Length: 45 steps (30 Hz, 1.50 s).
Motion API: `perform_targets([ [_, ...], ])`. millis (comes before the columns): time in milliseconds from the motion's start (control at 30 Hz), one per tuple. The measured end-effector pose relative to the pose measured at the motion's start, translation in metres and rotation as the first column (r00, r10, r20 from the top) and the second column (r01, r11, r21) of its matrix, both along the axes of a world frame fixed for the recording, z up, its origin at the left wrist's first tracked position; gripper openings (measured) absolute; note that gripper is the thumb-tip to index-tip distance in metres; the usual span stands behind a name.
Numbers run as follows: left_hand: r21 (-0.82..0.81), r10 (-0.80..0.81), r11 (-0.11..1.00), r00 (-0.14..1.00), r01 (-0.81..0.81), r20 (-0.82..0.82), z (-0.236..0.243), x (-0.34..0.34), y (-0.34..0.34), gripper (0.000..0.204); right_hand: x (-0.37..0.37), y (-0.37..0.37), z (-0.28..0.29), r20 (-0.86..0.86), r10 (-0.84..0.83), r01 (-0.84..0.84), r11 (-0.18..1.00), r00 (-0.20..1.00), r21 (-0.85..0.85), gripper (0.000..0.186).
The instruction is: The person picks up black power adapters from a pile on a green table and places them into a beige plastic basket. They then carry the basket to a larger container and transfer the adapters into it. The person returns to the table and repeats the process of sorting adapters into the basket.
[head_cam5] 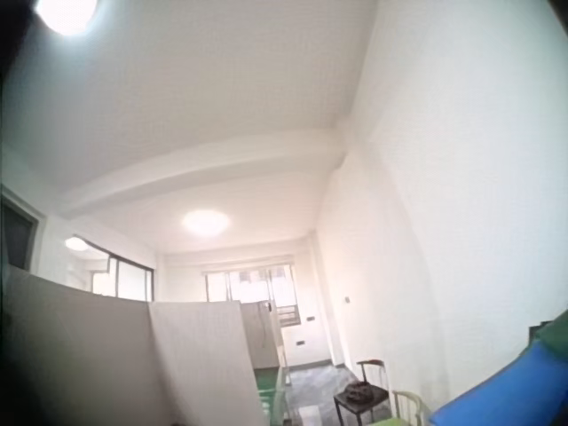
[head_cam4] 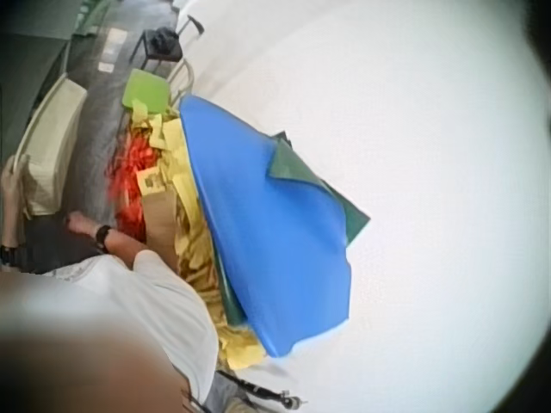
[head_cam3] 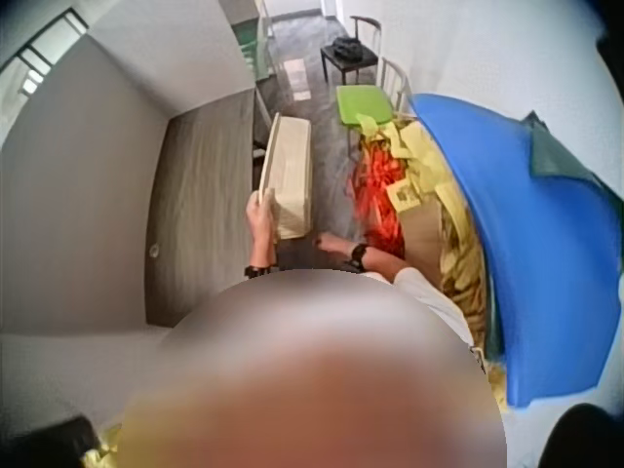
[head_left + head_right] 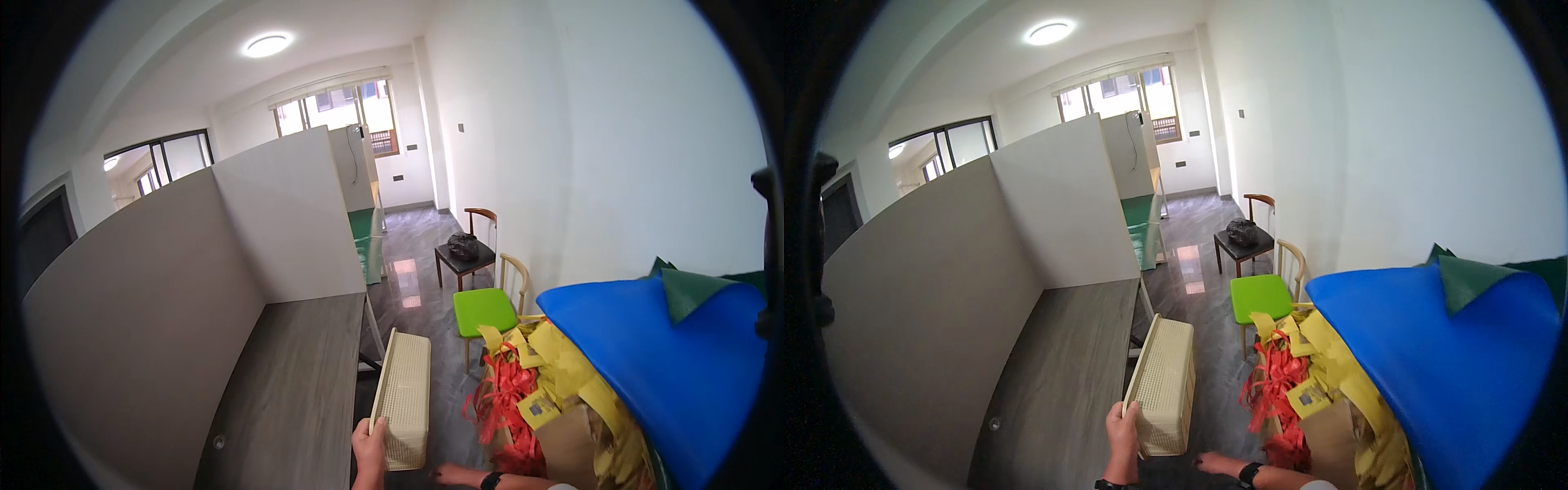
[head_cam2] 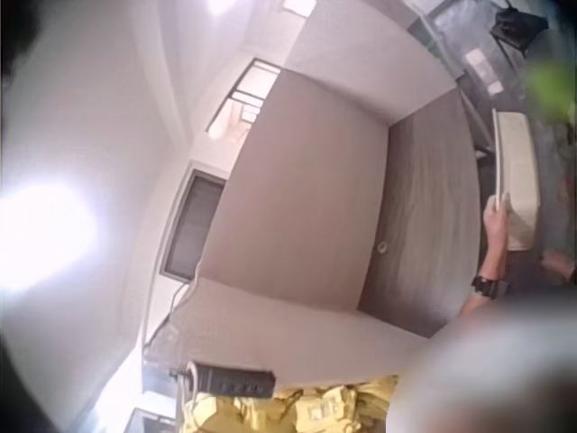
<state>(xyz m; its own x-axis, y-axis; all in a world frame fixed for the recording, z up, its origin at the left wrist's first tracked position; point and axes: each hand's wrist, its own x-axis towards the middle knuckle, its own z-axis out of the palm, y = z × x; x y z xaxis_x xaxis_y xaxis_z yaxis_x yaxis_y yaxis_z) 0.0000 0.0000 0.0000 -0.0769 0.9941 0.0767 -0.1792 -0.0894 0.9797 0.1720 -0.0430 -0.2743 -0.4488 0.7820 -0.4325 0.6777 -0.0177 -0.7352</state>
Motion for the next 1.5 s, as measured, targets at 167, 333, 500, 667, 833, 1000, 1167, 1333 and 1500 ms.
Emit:
perform_targets([
  [167,-0.053,-0.045,0.997,0.997,0.048,0.061,-0.013,0.01,0.07,0.016,0.011,0.034,-0.094,-0.161,-0.112,0.141,0.974,0.98,0.176,0.037],
  [333,-0.096,-0.177,0.978,0.982,0.183,0.068,-0.017,0.037,0.174,0.015,0.071,0.123,-0.094,0.001,-0.063,0.062,0.983,0.998,-0.17,0.031],
  [500,-0.068,-0.322,0.942,0.942,0.329,0.091,0.001,0.062,0.278,0.016,0.12,0.201,-0.073,-0.342,-0.281,0.255,0.96,0.897,-0.119,0.029],
  [667,-0.007,-0.378,0.926,0.925,0.378,-0.041,0.013,0.056,0.341,0.017,0.127,0.254,-0.022,-0.508,-0.449,0.391,0.893,0.735,-0.222,0.027],
  [833,0.324,-0.318,0.829,0.861,0.456,-0.397,0.041,0.049,0.399,0.017,0.144,0.339,0.042,-0.293,-0.627,0.474,0.757,0.722,-0.45,0.03],
  [1000,0.501,-0.068,0.741,0.793,0.447,-0.606,0.045,0.106,0.474,0.026,0.177,0.436,0.051,-0.307,-0.589,0.427,0.78,0.748,-0.457,0.035],
  [1167,0.617,0.156,0.683,0.748,0.39,-0.645,0.038,0.179,0.59,0.024,0.232,0.528,0.061,-0.37,-0.528,0.396,0.837,0.764,-0.378,0.035],
  [1333,0.683,0.317,0.644,0.692,0.345,-0.649,0.019,0.228,0.695,0.021,0.282,0.587,0.039,-0.366,-0.586,0.444,0.8,0.723,-0.403,0.031],
  [1500,0.693,0.353,0.643,0.676,0.327,-0.647,0.003,0.268,0.788,0.019,0.305,0.627,0.015,-0.346,-0.624,0.459,0.765,0.7,-0.451,0.034],
])
